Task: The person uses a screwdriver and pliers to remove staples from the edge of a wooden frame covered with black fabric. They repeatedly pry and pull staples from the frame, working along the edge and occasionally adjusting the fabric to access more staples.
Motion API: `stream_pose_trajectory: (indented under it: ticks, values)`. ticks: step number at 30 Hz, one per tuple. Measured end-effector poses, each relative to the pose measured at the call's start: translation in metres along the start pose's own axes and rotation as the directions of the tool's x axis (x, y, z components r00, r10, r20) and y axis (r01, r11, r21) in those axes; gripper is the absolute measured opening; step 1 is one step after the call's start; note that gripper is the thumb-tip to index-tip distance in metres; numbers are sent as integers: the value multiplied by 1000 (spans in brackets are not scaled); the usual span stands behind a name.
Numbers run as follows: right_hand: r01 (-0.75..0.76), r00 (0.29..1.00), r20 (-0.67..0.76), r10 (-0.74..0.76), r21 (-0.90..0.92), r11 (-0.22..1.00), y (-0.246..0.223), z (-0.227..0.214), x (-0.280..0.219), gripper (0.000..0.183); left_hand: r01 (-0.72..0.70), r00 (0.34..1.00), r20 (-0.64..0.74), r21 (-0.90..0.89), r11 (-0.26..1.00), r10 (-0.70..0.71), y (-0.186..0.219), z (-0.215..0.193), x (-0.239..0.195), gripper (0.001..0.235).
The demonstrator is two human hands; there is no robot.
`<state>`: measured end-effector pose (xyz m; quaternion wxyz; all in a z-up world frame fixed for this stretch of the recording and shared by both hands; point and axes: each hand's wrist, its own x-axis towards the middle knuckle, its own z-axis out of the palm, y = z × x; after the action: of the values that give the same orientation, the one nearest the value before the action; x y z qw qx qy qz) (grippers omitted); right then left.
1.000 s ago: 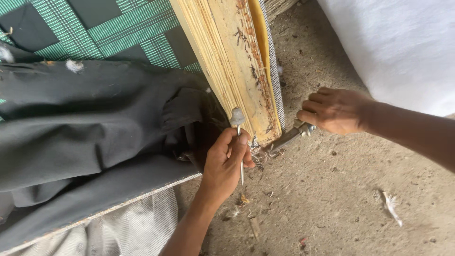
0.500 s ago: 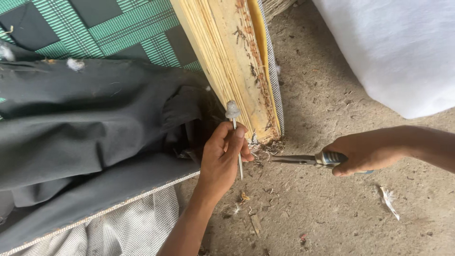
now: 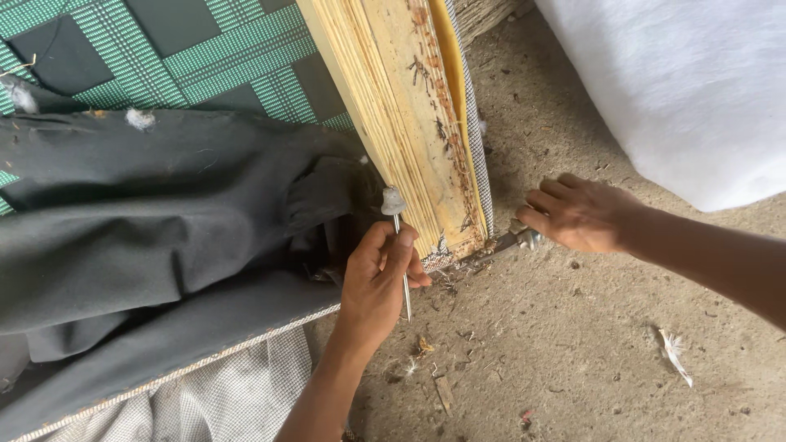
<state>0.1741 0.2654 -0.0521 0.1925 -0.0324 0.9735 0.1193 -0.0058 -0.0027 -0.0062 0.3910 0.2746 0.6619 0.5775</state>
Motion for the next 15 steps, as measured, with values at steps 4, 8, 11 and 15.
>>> stream_pose_trajectory:
  ticks: [4, 8, 11, 15]
  values:
    - [63, 991, -113, -73, -95, 994, 9, 23, 18, 53, 19, 1000, 8, 50, 999, -20, -6, 2, 2, 31]
    - [-10, 993, -114, -1, -99, 995, 1, 22, 9, 59, 6, 999, 40, -20, 1000, -5, -8, 2, 4, 31]
    - [-40, 969, -221, 106, 283, 958, -20, 5, -21, 49, -72, 996, 53, -66, 995, 76, -5, 4, 5, 28]
    - [-560, 759, 651, -12, 662, 498, -53, -13, -71, 23, -140, 989, 35, -133, 981, 146, 0, 8, 5, 25]
